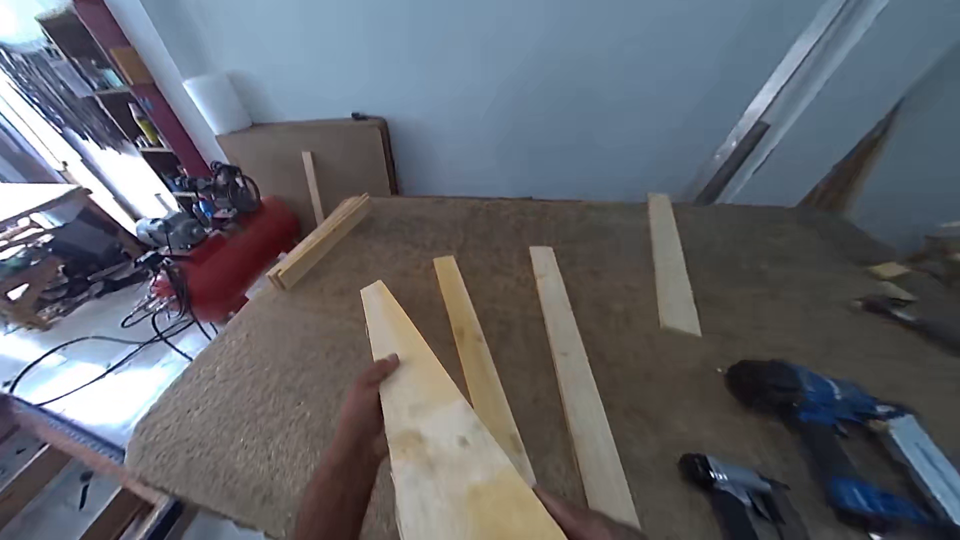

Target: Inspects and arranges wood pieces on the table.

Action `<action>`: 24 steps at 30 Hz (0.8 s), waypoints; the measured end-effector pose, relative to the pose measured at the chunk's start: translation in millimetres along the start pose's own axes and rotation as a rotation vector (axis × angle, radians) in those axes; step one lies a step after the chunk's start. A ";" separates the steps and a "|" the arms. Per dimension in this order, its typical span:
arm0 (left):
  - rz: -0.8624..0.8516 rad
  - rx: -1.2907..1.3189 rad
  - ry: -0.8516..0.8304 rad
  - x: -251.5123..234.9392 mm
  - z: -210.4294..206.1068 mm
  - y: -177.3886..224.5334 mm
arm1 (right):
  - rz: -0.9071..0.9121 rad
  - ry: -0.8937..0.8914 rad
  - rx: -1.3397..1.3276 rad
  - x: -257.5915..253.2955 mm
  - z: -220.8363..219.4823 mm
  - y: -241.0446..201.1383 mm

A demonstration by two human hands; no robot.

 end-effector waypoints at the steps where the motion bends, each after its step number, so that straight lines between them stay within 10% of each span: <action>1: 0.004 -0.015 0.026 -1.2 9.3 -1.4 | 0.008 0.023 -0.021 -2.2 -3.5 -2.1; 11: -0.232 -0.149 -0.113 -1.0 26.3 21.1 | 0.096 0.050 -0.067 -26.6 -12.7 -11.3; 24: 0.049 0.061 -0.140 36.5 -30.4 17.2 | 0.122 0.074 0.041 -23.9 10.3 -1.4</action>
Point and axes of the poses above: each hand's wrist, its own x-axis away from the middle knuckle, its own z-axis out of the back of the hand, y = z × x, the point moved 10 cm from there along -x, towards the middle knuckle, and after that the axes turned 4 degrees about -x, right-handed, at the moved point
